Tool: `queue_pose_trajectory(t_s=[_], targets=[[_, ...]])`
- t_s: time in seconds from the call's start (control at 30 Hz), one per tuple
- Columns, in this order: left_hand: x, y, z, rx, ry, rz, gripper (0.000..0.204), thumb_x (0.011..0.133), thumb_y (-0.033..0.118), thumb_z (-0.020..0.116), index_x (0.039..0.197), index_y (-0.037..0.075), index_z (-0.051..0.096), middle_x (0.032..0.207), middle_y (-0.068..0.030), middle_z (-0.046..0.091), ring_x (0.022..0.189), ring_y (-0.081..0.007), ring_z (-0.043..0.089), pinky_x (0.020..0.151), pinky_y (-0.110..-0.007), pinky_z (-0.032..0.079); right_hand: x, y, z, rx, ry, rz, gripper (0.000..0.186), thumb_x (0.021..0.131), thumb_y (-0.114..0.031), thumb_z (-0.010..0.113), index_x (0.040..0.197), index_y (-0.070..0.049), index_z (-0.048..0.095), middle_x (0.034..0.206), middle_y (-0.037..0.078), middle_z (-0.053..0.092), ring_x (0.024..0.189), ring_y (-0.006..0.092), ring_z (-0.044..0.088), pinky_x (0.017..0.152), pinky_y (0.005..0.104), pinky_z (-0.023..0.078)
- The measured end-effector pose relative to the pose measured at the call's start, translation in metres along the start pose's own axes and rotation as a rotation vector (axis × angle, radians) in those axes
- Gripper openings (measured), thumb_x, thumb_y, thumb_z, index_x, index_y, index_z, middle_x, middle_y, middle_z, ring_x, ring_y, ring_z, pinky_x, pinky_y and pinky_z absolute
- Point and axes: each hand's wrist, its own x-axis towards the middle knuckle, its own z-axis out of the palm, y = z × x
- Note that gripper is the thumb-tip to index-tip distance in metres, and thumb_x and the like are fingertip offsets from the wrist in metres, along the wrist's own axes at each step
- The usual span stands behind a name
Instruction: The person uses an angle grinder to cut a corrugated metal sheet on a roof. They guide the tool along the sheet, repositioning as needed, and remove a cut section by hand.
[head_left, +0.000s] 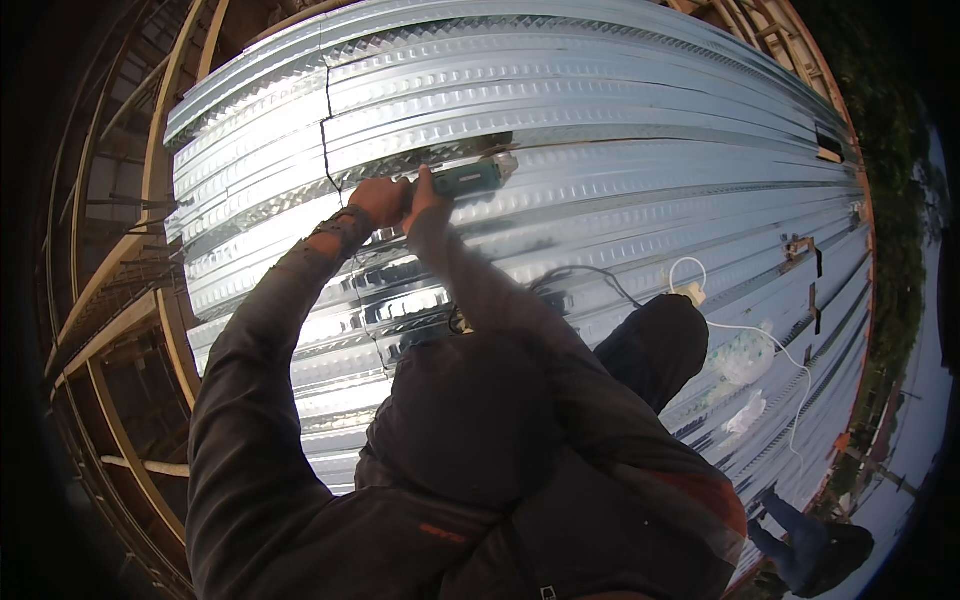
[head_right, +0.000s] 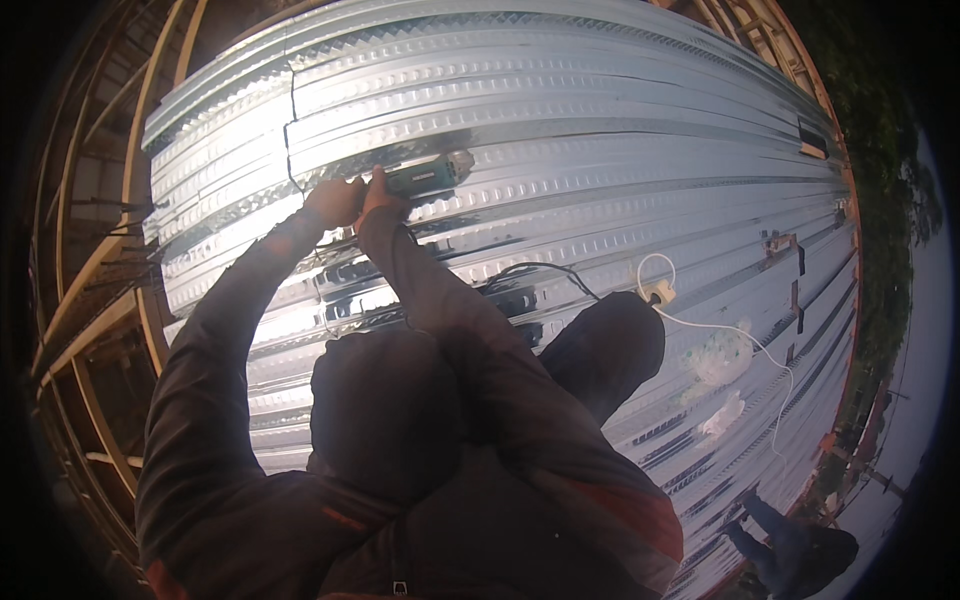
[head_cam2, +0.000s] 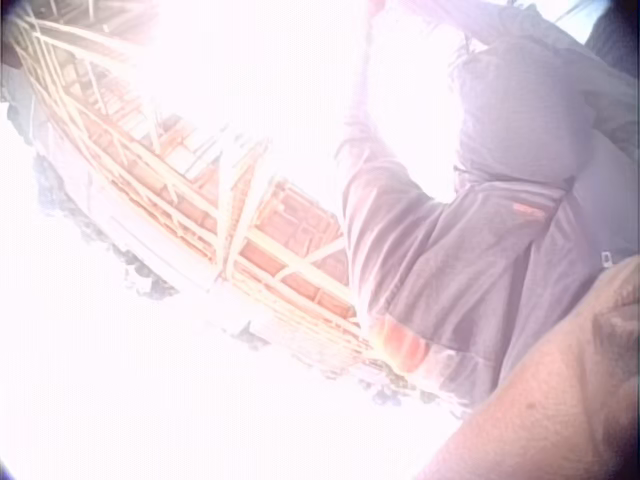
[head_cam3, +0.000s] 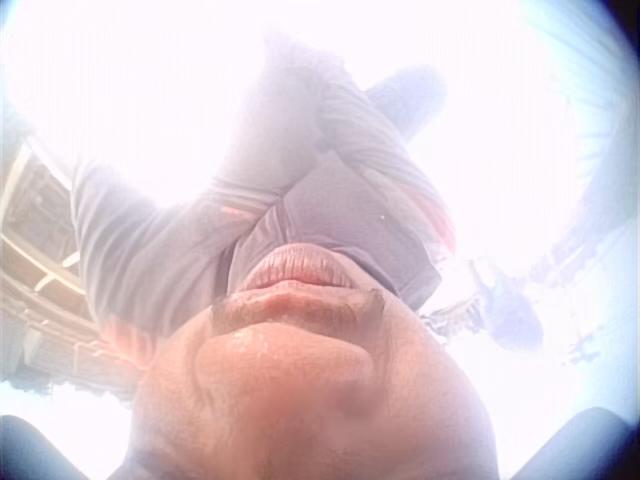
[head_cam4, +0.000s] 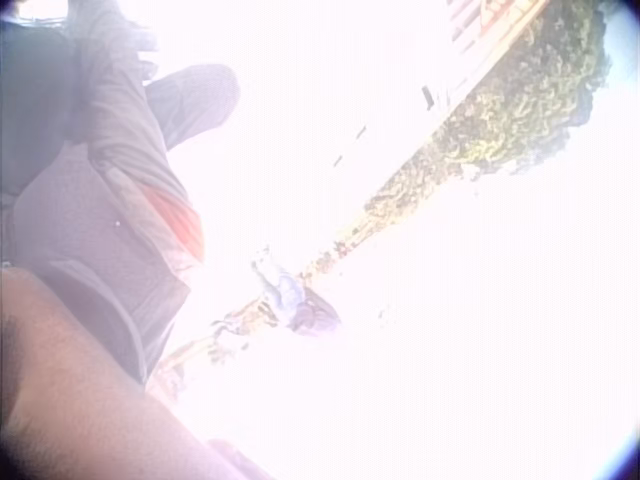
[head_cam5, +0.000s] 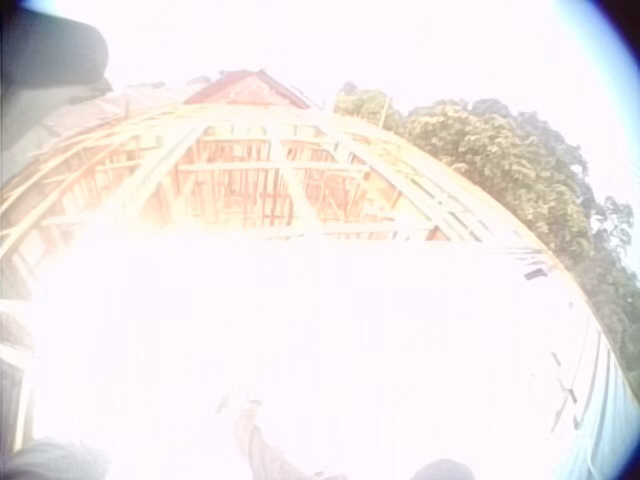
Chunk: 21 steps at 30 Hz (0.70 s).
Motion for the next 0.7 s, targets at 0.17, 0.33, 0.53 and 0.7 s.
queue_pose_trajectory(t_s=[0.17,0.33,0.53,0.7], targets=[[-0.004,-0.003,-0.002,0.016,-0.037,-0.012,0.035,0.087,0.022,0.061,0.116,0.004,0.057,0.091,-0.0202,0.070,0.086,-0.0368,0.070,0.074,-0.047,0.055,0.002,0.005,0.009,-0.114,0.228,0.074,0.093,0.077,-0.047,0.080,0.145,-0.007,0.031,0.140,0.012,0.047,0.122,0.0316,0.054,0.092,0.0517,0.052],[-0.011,-0.011,0.002,0.012,-0.018,-0.018,0.032,0.088,0.023,0.059,0.114,0.004,0.056,0.088,-0.0193,0.070,0.085,-0.0358,0.070,0.072,-0.046,0.055,-0.010,0.010,0.016,-0.109,0.235,0.106,0.099,0.075,-0.050,0.081,0.147,-0.011,0.026,0.137,0.011,0.048,0.118,0.0316,0.056,0.087,0.0525,0.053],[-0.017,-0.005,-0.014,-0.054,-0.100,-0.059,0.030,0.088,0.023,0.058,0.111,0.003,0.057,0.086,-0.0188,0.070,0.086,-0.0367,0.070,0.074,-0.047,0.055,0.006,0.024,0.011,-0.087,0.193,0.061,0.086,0.077,-0.045,0.082,0.144,-0.017,0.036,0.135,0.007,0.053,0.114,0.0277,0.057,0.082,0.0481,0.051],[-0.023,-0.029,0.006,-0.010,-0.041,-0.038,0.033,0.087,0.023,0.059,0.113,0.003,0.057,0.092,-0.0206,0.070,0.089,-0.0377,0.069,0.077,-0.048,0.055,-0.003,0.035,0.018,-0.097,0.193,0.102,0.086,0.077,-0.045,0.082,0.144,-0.018,0.036,0.134,0.007,0.053,0.113,0.0270,0.058,0.080,0.0464,0.052]])
